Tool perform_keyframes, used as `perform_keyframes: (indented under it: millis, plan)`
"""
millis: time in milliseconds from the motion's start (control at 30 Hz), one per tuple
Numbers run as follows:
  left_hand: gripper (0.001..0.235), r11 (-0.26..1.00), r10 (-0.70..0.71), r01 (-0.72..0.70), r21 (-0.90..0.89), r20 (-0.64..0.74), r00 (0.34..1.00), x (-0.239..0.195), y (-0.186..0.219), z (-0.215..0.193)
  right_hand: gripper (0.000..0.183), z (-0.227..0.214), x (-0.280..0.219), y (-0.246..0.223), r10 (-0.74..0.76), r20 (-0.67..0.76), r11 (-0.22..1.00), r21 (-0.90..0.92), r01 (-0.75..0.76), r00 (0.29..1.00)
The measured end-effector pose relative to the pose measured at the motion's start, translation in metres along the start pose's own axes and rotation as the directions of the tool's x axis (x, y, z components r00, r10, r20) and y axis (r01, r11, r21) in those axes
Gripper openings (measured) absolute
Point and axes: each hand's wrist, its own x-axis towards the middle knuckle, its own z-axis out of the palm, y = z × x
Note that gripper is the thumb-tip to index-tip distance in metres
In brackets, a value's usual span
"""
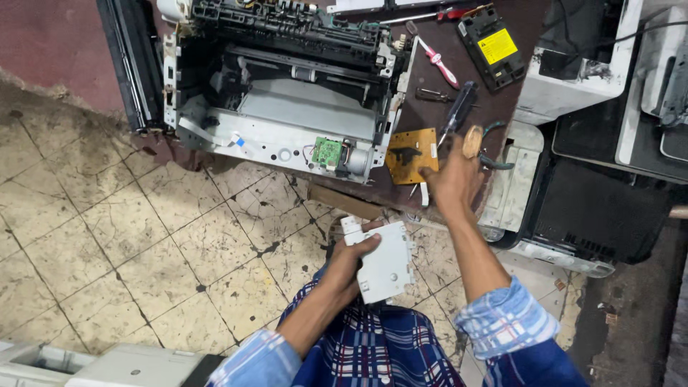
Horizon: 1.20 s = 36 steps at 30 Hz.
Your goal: The person cleans a green circuit board using a brush and a screwdriver, then handles a white plastic component and a yellow circuit board. The person brushes the components and uses the screwdriver to scrape or adjust parts on the boards.
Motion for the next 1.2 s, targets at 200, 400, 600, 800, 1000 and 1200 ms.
perform_keyframes:
  millis: [200,400,600,800,1000,1200]
  plan:
    - [0.039,0.996,0.073,-0.075,0.047,0.035,0.997,0.030,-0.018,0.021,0.038,-0.046,0.006,0.015,0.048,0.159,0.846,0.519,-0.125,0.986]
    - [0.037,0.994,0.084,-0.089,0.058,0.081,0.993,0.019,-0.016,0.043,0.020,-0.127,-0.097,0.066,0.038,-0.484,0.887,0.419,0.194,0.874]
    - [0.031,0.990,-0.036,0.042,0.134,-0.047,0.998,0.010,-0.002,0.042,0.011,-0.075,-0.135,0.114,-0.225,-0.566,0.962,0.000,0.272,0.793]
    - [0.033,0.988,0.080,-0.076,0.134,-0.024,0.997,0.013,-0.005,0.044,0.023,-0.066,-0.124,0.093,-0.162,-0.499,0.967,0.090,0.237,0.851]
    - [0.038,0.980,0.194,-0.194,0.055,0.002,0.981,0.025,-0.007,0.050,0.020,-0.076,-0.118,0.097,-0.056,-0.461,0.969,0.189,0.160,0.885]
    - [0.055,0.829,0.434,-0.351,0.435,-0.105,0.895,0.082,-0.006,0.057,0.026,-0.097,-0.126,0.098,0.484,-0.036,0.340,0.928,-0.150,0.874]
